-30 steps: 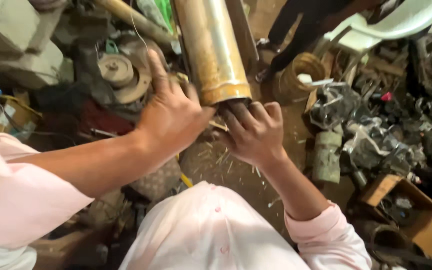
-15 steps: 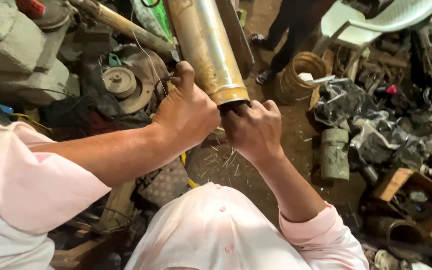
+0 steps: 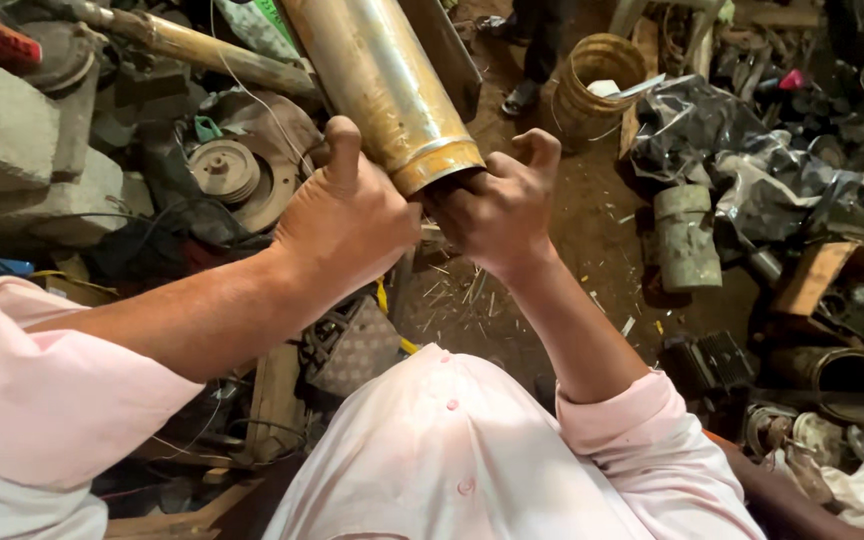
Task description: The person briefly holds an angle grinder and a white board, then winds insulated copper wire by hand around the slots of a motor armature seated in a metal cylinder, pressing each turn into place and tucking the wire ends as they go.
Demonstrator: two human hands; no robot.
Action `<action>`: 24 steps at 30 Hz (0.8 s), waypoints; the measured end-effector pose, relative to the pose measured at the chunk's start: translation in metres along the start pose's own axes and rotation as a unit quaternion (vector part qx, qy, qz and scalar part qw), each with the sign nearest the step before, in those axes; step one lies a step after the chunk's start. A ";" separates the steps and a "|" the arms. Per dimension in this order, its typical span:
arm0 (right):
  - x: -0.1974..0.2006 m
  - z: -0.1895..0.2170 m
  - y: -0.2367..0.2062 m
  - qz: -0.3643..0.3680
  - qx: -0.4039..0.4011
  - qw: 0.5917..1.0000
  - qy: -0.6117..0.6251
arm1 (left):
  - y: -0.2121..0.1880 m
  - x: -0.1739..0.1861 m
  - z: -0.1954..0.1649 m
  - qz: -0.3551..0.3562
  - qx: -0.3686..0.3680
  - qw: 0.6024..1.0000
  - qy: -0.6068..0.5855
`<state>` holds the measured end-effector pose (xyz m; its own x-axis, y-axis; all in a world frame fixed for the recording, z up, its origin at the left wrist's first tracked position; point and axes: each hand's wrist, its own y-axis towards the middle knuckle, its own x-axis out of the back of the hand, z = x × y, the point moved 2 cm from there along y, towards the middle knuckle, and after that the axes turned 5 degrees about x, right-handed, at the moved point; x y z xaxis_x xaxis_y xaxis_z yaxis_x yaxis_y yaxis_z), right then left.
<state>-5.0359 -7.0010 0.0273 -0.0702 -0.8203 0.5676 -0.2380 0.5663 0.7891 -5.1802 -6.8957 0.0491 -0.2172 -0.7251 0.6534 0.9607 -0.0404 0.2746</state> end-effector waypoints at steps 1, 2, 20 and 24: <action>-0.001 -0.001 -0.001 -0.007 0.000 1.000 -0.009 | -0.001 -0.001 0.001 -0.014 -0.001 1.000 0.001; -0.002 0.000 -0.002 -0.014 0.002 1.000 -0.016 | -0.001 -0.003 0.002 -0.026 0.002 1.000 0.006; -0.005 0.011 0.004 0.062 -0.093 0.994 -0.015 | 0.002 0.039 0.028 0.010 -0.013 0.989 -0.146; 0.018 0.017 0.022 0.114 -0.082 0.990 0.013 | 0.006 0.100 0.078 0.032 -0.025 0.956 -0.290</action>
<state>-5.0590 -7.0050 0.0512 -0.0782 -0.6679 0.7402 -0.0572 0.7442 0.6655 -5.2092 -6.9153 0.1715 -0.2025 -0.2249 0.9531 0.9793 -0.0513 0.1959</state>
